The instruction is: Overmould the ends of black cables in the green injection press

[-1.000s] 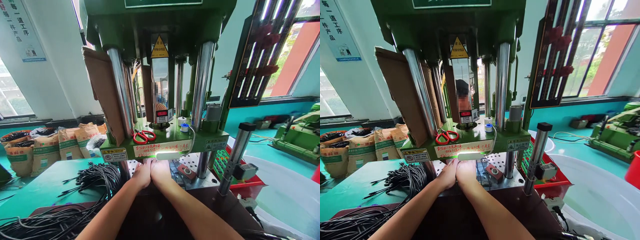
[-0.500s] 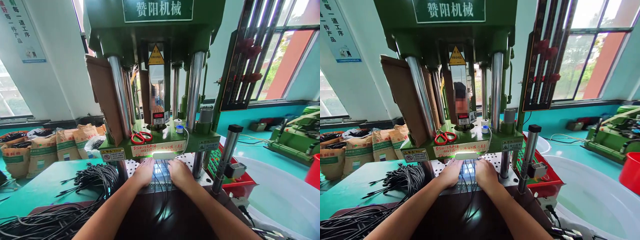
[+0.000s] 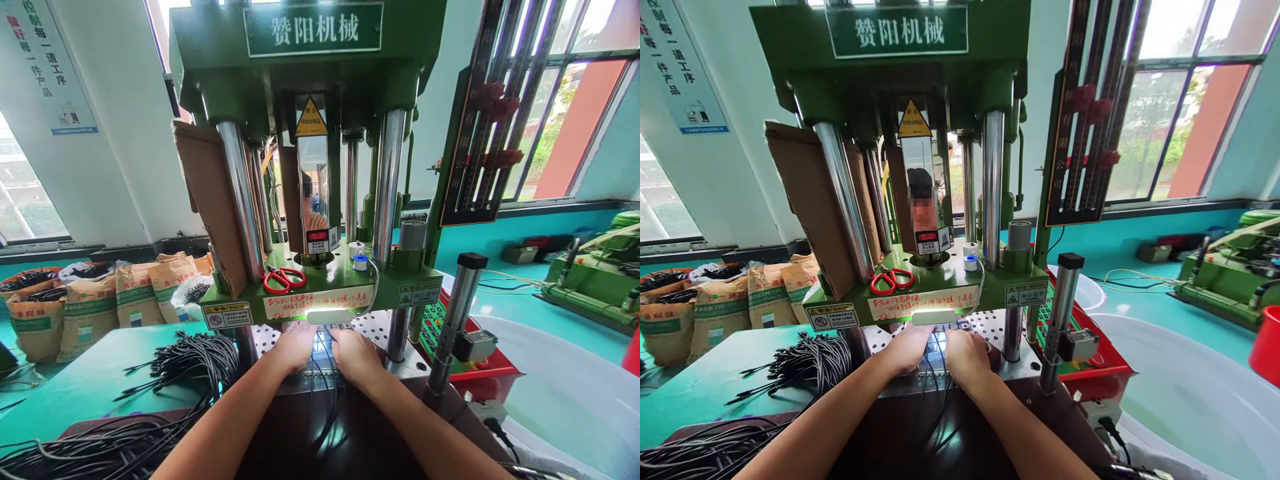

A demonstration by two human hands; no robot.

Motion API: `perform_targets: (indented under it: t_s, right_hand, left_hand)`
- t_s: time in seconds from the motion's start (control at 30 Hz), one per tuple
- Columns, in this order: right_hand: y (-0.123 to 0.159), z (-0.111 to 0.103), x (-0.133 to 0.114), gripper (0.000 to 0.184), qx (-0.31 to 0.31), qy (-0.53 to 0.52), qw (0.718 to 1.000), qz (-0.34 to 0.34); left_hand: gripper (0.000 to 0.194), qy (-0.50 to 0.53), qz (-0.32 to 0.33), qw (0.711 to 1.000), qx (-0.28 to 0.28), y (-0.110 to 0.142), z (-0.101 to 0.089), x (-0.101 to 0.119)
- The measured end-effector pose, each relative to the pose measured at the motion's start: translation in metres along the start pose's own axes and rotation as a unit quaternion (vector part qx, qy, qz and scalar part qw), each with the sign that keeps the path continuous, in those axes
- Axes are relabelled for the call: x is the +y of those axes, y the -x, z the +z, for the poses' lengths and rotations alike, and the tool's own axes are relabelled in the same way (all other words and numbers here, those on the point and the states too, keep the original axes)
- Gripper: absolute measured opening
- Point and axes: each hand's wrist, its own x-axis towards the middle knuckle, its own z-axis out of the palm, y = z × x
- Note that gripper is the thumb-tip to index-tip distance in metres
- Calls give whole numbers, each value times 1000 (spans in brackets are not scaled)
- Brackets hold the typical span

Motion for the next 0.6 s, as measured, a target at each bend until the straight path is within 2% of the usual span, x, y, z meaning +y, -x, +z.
perform_targets:
  t_s: [0.23, 0.47, 0.6]
  right_hand:
    - [-7, 7, -6, 28, 6, -7, 1000, -11]
    - [-7, 8, 20, 34, 32, -12, 999, 16]
    - [-8, 7, 26, 31, 32, 6, 999, 18]
  left_hand:
    - [47, 8, 41, 999, -12, 1, 2, 7]
    - [53, 3, 37, 999, -28, -14, -1, 12]
    - [55, 3, 44, 999, -23, -16, -4, 17]
